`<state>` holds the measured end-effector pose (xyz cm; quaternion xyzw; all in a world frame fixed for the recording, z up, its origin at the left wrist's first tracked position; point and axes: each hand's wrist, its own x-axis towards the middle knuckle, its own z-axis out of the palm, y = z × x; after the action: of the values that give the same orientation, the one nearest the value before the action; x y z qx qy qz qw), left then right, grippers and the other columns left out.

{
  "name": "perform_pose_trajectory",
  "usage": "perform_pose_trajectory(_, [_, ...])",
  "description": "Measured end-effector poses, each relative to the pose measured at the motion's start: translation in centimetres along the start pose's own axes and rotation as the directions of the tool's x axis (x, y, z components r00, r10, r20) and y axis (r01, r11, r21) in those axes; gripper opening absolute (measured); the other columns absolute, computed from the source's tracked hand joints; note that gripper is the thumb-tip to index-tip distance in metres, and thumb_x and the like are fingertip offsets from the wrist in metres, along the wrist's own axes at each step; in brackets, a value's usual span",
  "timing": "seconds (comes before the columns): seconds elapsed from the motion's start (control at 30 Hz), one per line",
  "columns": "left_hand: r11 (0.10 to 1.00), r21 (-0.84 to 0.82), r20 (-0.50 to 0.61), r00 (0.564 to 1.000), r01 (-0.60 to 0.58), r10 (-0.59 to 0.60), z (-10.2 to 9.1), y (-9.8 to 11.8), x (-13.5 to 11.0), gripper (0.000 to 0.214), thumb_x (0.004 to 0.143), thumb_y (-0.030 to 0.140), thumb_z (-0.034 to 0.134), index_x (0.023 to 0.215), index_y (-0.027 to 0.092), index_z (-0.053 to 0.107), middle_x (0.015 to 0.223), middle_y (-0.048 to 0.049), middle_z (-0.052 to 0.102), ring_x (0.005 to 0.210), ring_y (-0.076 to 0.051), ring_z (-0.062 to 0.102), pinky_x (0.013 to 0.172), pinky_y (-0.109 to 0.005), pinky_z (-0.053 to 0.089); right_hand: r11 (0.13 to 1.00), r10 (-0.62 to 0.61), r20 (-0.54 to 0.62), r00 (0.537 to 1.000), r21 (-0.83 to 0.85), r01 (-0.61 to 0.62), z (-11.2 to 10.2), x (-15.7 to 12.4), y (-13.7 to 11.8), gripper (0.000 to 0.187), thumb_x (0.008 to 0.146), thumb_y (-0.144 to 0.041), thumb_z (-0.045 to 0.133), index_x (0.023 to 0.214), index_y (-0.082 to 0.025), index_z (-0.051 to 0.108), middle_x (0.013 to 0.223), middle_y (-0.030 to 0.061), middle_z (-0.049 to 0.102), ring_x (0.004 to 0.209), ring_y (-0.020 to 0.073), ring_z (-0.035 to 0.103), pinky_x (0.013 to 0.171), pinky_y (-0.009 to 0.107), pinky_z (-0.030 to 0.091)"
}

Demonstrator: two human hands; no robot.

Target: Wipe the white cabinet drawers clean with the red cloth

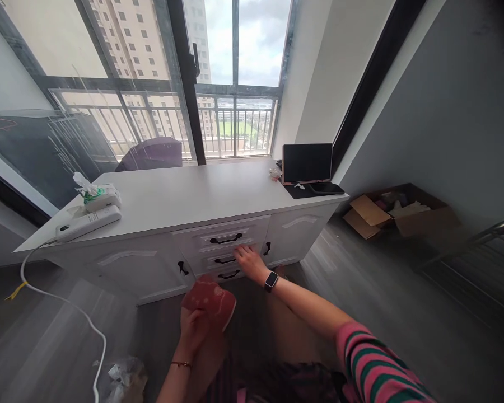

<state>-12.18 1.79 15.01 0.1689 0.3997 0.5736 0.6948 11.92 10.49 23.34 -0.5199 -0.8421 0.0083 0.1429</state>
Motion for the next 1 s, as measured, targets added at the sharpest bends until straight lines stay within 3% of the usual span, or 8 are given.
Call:
perform_pose_trajectory(0.07, [1.0,-0.01,-0.005,1.0,-0.021,0.021,-0.4,-0.5,-0.1,0.055,0.053,0.01,0.075,0.106,0.025,0.07,0.11,-0.0048,0.072,0.113,-0.031,0.062,0.096,-0.043,0.049,0.982,-0.156,0.009,0.988,-0.107,0.156,-0.8,2.3,0.1,0.036,0.095,-0.01,0.038,0.125,-0.015,0.056,0.136,0.0172,0.053,0.127,0.0291,0.043,0.102,0.048,0.037])
perform_pose_trajectory(0.17, [1.0,-0.018,-0.039,0.999,-0.011,0.01,-1.1,-1.1,-0.4,0.056,0.055,0.013,0.076,0.108,0.028,0.069,0.109,-0.0026,0.072,0.112,-0.03,0.063,0.096,-0.043,0.049,0.957,-0.214,0.068,0.974,-0.186,0.223,-0.5,4.6,0.1,0.042,0.097,-0.01,0.031,0.134,-0.013,0.049,0.133,0.0183,0.053,0.119,0.03,0.047,0.098,0.049,0.039])
perform_pose_trajectory(0.3, [1.0,-0.016,-0.066,0.998,0.005,-0.006,-1.3,-1.0,-0.9,0.06,0.054,0.011,0.077,0.109,0.033,0.068,0.106,0.0005,0.073,0.11,-0.027,0.064,0.095,-0.04,0.05,0.969,-0.146,0.101,0.984,-0.187,0.163,0.9,5.7,-0.1,0.047,0.096,-0.012,0.032,0.143,-0.013,0.04,0.132,0.0184,0.052,0.11,0.0299,0.051,0.089,0.044,0.044])
perform_pose_trajectory(0.47, [0.998,-0.025,0.058,0.997,0.053,-0.052,-0.2,-0.1,-1.0,0.063,0.054,0.006,0.077,0.111,0.031,0.067,0.108,-0.0008,0.073,0.111,-0.027,0.064,0.098,-0.038,0.047,0.989,-0.012,0.077,0.997,-0.149,0.024,1.9,5.8,-1.1,0.049,0.095,-0.012,0.034,0.144,-0.013,0.037,0.127,0.019,0.054,0.113,0.0296,0.049,0.085,0.04,0.049])
perform_pose_trajectory(0.63, [0.982,-0.018,0.156,0.971,0.186,-0.181,0.3,0.1,-1.2,0.05,0.059,0.01,0.073,0.106,0.026,0.07,0.111,-0.0033,0.074,0.108,-0.026,0.065,0.1,-0.038,0.045,0.978,0.015,0.071,0.997,-0.209,0.0,2.5,5.6,-1.6,0.05,0.094,-0.011,0.035,0.144,-0.01,0.036,0.128,0.0212,0.052,0.115,0.0309,0.048,0.082,0.039,0.051])
perform_pose_trajectory(0.83, [0.983,-0.007,0.142,0.973,0.186,-0.183,0.4,0.2,-1.2,0.048,0.058,0.006,0.071,0.101,0.027,0.071,0.105,-0.0001,0.075,0.105,-0.024,0.065,0.098,-0.035,0.046,0.978,0.058,0.075,0.995,-0.205,-0.042,2.9,5.6,-1.9,0.049,0.095,-0.011,0.031,0.143,-0.01,0.038,0.126,0.0216,0.053,0.114,0.0307,0.048,0.082,0.039,0.051])
perform_pose_trajectory(1.0, [0.968,-0.037,0.131,0.962,0.247,-0.24,-0.7,-0.3,-0.5,0.042,0.057,0.006,0.069,0.096,0.021,0.072,0.1,-0.0025,0.075,0.1,-0.021,0.066,0.097,-0.033,0.045,0.976,0.069,0.087,0.994,-0.21,-0.049,2.6,5.6,-2.1,0.051,0.094,-0.01,0.031,0.145,-0.009,0.037,0.129,0.0223,0.051,0.116,0.0313,0.046,0.083,0.041,0.052])
